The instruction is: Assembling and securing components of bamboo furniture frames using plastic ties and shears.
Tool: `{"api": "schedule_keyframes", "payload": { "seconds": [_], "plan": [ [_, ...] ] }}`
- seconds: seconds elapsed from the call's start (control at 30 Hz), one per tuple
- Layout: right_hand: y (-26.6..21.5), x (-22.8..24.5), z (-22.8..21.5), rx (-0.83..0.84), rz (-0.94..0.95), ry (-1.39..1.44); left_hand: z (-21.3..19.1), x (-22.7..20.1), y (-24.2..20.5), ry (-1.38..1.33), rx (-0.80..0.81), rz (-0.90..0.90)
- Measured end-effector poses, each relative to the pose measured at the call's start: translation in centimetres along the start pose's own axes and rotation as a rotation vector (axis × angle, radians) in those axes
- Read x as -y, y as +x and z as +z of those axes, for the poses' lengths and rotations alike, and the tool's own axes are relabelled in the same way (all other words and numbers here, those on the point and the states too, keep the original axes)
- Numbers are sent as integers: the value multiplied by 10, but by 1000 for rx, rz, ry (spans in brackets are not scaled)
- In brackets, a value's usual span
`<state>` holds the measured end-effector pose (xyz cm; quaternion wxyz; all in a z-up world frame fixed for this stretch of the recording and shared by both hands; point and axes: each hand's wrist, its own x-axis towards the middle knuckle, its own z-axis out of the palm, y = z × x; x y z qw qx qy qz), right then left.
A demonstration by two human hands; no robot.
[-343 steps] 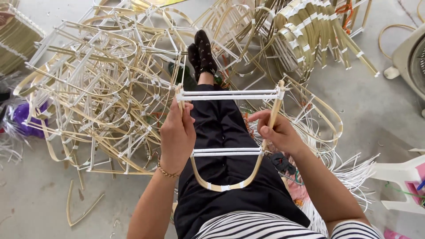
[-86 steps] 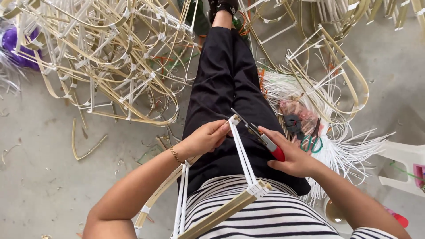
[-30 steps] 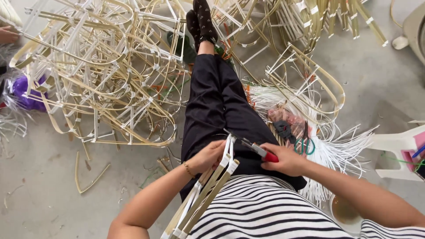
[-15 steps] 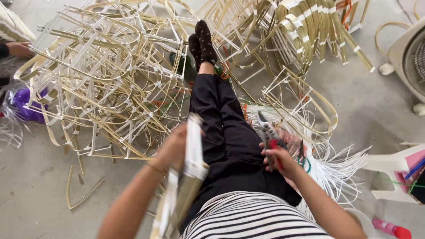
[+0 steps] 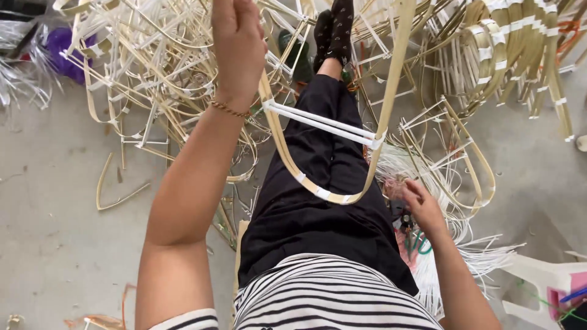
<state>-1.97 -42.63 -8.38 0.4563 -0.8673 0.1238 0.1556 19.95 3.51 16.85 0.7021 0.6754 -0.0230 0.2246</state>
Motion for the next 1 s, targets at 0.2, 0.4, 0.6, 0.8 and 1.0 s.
{"api": "schedule_keyframes", "payload": {
  "seconds": [0.2, 0.4, 0.6, 0.8, 1.0],
  "plan": [
    [-63, 190, 4, 276, -387, 472, 15, 12, -7, -2, 55, -23],
    [-23, 168, 19, 222, -437, 697, -1, -17, -70, 42, 445, -140],
    [-5, 174, 9, 99, -553, 955, 8, -46, -146, 241, 698, -169],
    [16, 150, 21, 157, -525, 1000, 7, -19, -149, 234, 645, -286],
    [49, 107, 15, 216, -312, 714, -48, -23, -83, 176, 385, -489]
  ]
}}
